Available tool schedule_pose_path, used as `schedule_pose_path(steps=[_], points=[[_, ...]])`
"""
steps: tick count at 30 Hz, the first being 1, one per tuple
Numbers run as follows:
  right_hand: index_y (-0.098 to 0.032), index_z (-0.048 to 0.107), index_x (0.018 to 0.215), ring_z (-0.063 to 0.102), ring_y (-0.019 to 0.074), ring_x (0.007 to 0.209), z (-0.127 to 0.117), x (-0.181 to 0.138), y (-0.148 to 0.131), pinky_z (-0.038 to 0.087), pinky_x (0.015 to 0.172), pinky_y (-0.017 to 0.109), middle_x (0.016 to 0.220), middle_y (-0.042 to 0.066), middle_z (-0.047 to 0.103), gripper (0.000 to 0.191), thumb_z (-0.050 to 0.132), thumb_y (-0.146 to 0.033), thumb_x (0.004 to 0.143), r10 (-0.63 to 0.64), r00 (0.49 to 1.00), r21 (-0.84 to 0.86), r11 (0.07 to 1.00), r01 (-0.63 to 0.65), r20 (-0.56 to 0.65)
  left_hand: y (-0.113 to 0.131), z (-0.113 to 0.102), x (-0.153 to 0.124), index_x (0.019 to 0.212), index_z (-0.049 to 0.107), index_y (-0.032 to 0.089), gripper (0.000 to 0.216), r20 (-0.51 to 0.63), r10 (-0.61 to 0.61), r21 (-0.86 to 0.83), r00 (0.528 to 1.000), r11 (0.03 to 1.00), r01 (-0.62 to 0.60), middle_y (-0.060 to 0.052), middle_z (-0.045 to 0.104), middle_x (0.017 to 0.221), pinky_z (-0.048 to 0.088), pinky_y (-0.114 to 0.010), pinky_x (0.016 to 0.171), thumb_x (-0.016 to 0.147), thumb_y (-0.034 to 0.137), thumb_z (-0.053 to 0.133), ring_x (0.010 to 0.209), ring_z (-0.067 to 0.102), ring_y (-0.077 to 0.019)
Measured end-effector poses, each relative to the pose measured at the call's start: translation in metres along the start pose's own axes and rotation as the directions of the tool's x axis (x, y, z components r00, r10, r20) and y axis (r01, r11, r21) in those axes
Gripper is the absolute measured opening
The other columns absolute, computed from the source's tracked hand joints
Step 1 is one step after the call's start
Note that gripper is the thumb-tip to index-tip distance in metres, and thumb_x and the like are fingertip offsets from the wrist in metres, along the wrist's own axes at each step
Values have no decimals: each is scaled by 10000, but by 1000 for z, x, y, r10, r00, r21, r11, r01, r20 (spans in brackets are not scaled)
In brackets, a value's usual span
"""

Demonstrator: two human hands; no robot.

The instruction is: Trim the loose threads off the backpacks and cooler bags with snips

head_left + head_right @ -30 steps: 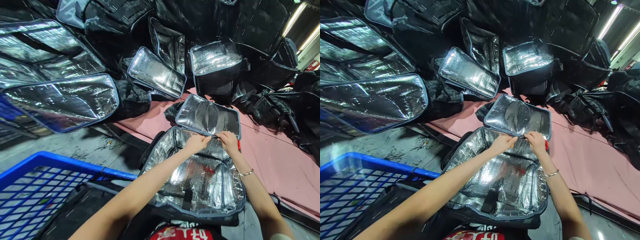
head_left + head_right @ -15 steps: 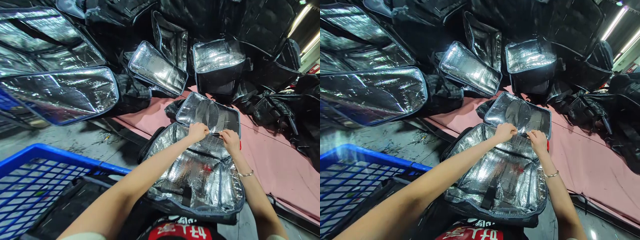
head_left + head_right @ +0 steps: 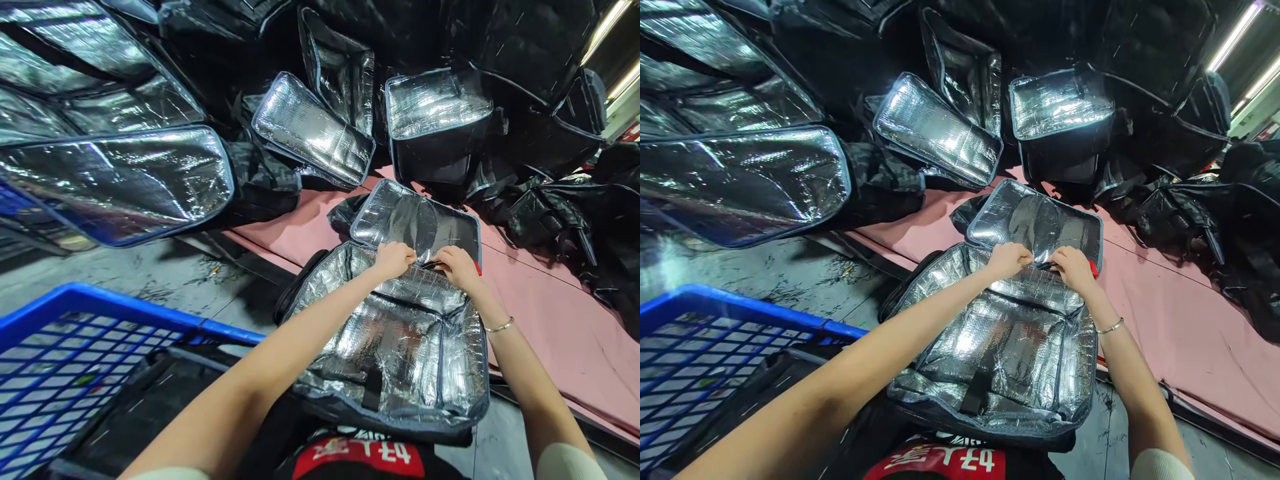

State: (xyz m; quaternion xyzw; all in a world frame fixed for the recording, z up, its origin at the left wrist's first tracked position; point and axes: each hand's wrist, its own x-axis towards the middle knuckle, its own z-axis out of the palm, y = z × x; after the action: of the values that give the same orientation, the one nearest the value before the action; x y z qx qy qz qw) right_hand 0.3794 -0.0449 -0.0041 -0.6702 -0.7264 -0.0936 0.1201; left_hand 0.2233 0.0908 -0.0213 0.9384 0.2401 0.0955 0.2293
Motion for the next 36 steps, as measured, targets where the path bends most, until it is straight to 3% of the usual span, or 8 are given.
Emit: schedule_pose_path(steps=[6,13,18,20,23,27,36], points=[[-200,616,894,517,189,860,8,17,1,364,716,286,906,50,615,86,578,-203,818,-12,999,87,996,9,41,-3,3,0,824,680,273,273,9,-11,13,1000,1000,10,-15,668,936,307,-336,731,835,259,408,909,536,-235],[-200,627,894,523,176,853,15,15,7,366,733,281,880,43,628,90,564,-214,832,10,998,145,989,-20,65,-5,8,1,804,674,270,251,-37,4,11,999,1000,-3,-22,671,893,311,-355,727,826,237,427,891,547,-241],[-196,625,922,526,191,854,5,0,9,379,748,305,884,60,621,128,525,-240,854,66,997,120,991,-61,-39,-3,11,-7,825,643,251,216,-137,14,-13,990,1000,-16,-20,651,891,312,-353,748,833,208,432,887,538,-212],[-192,622,947,527,197,854,0,-9,12,384,741,310,883,67,615,153,511,-255,863,97,991,100,991,-88,-92,-1,15,-14,890,617,241,205,-238,63,-15,969,998,-69,-29,625,962,309,-352,779,835,187,426,935,515,-200],[-187,619,963,526,199,850,-5,-25,15,380,717,306,883,70,609,173,499,-270,871,105,987,55,994,-99,-121,4,27,-23,851,600,209,149,-380,228,49,896,973,-227,-43,598,1008,295,-362,811,799,161,469,945,500,-190],[-198,615,997,514,197,858,-5,-37,11,361,696,299,894,67,604,198,484,-289,880,111,985,-14,993,-114,-133,11,42,-25,792,594,182,110,-442,309,149,842,951,-271,-65,596,1053,273,-402,824,823,239,505,949,500,-207],[-211,624,1005,500,185,828,-1,-28,-3,297,657,301,932,61,620,186,490,-238,880,50,995,-162,985,-63,-84,21,43,-20,714,585,180,125,-407,223,26,886,972,-233,-43,589,1000,317,-355,774,820,237,548,915,488,-192]])
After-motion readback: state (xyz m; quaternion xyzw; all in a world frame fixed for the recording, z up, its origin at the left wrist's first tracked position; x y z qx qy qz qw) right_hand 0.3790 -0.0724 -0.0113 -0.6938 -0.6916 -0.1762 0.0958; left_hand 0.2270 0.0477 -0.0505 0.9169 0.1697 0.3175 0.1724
